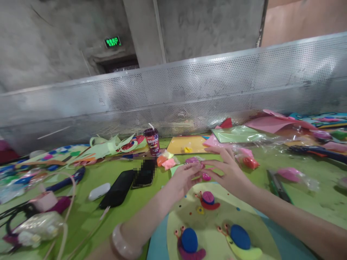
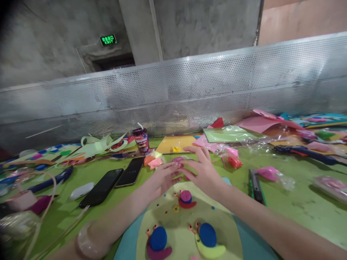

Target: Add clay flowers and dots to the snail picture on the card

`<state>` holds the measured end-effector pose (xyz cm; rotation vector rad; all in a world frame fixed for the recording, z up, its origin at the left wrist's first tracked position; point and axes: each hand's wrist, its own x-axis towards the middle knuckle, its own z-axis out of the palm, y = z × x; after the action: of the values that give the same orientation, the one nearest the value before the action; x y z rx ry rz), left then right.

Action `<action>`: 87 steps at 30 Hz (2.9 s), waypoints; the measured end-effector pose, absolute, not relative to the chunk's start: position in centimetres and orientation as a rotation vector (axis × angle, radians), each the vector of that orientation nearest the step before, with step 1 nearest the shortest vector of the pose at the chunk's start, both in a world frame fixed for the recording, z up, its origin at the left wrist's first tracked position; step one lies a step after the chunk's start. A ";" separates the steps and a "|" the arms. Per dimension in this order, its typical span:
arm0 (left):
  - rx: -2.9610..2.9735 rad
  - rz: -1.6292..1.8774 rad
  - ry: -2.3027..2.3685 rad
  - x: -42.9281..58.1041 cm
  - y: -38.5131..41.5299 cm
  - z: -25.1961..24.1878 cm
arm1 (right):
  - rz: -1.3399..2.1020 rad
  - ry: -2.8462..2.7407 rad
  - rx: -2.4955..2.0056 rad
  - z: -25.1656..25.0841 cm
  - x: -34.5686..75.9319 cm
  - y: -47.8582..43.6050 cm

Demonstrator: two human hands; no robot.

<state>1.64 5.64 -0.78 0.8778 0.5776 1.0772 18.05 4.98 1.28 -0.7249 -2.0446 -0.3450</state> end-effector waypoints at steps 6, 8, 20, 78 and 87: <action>0.879 1.050 0.538 1.6 5.8 -0.8 | -0.381 -2.046 -0.715 1.0 18.1 5.1; 0.879 1.048 0.544 1.6 5.8 -0.8 | -0.375 -2.042 -0.720 1.0 18.1 5.1; 0.960 1.068 0.613 1.3 5.9 -0.6 | -0.281 -2.013 -0.741 1.7 18.0 4.7; 0.911 1.033 0.600 2.2 5.2 -0.9 | 0.136 -1.854 -1.084 0.3 17.4 5.4; 0.865 1.155 0.670 2.4 5.1 -0.9 | 0.183 -1.942 -1.022 1.2 17.5 4.9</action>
<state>2.37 5.13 -0.90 0.8647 0.6704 1.1548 17.53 4.91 1.19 -1.0222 -1.9417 0.1829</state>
